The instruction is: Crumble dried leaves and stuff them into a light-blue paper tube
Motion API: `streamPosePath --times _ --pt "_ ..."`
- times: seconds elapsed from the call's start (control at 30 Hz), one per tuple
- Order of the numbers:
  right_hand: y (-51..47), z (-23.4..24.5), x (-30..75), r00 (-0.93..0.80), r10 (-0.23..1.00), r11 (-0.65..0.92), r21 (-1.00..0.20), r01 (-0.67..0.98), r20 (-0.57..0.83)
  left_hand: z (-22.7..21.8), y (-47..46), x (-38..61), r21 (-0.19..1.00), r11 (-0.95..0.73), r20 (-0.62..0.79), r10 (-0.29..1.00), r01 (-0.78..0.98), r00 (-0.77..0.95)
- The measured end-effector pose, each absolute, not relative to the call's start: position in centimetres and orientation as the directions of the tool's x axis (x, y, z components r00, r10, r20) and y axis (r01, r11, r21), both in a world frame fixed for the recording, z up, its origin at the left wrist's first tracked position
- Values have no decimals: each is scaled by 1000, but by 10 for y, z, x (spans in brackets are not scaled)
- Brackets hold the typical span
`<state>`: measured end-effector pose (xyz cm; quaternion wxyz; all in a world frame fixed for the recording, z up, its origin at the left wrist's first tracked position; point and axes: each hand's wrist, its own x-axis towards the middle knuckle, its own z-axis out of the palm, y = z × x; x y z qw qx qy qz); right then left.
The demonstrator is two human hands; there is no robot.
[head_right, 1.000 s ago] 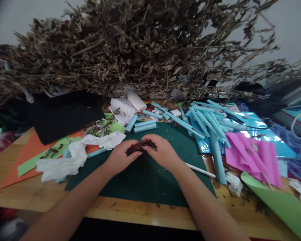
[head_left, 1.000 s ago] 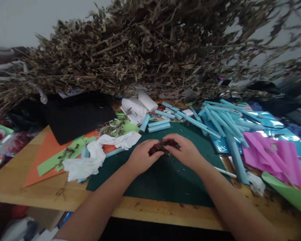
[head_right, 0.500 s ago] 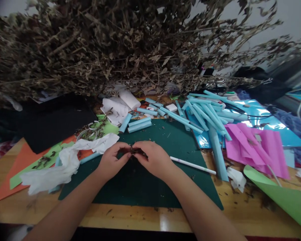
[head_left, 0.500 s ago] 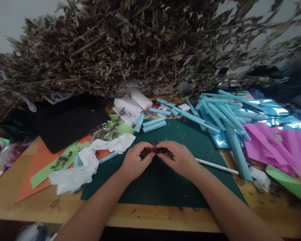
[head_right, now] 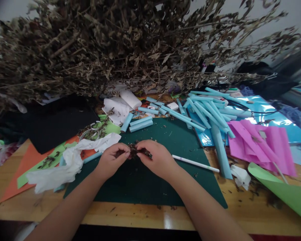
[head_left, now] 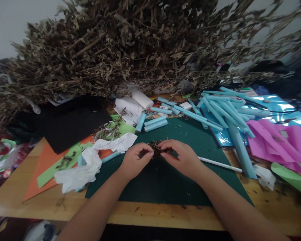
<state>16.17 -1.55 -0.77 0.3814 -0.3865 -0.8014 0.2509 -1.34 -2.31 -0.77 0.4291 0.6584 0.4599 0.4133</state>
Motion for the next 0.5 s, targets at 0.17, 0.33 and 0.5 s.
streamPosePath --times 0.17,0.33,0.5 --pt "-15 -4 161 -359 800 596 -707 380 481 -6 -23 -13 975 -168 132 965 145 228" --pt "-16 -3 162 -320 841 532 -774 343 436 -3 -24 -14 985 -139 111 964 99 243" --pt "-16 -2 163 -293 865 490 -808 327 407 -3 -24 -18 979 -139 103 969 151 223"
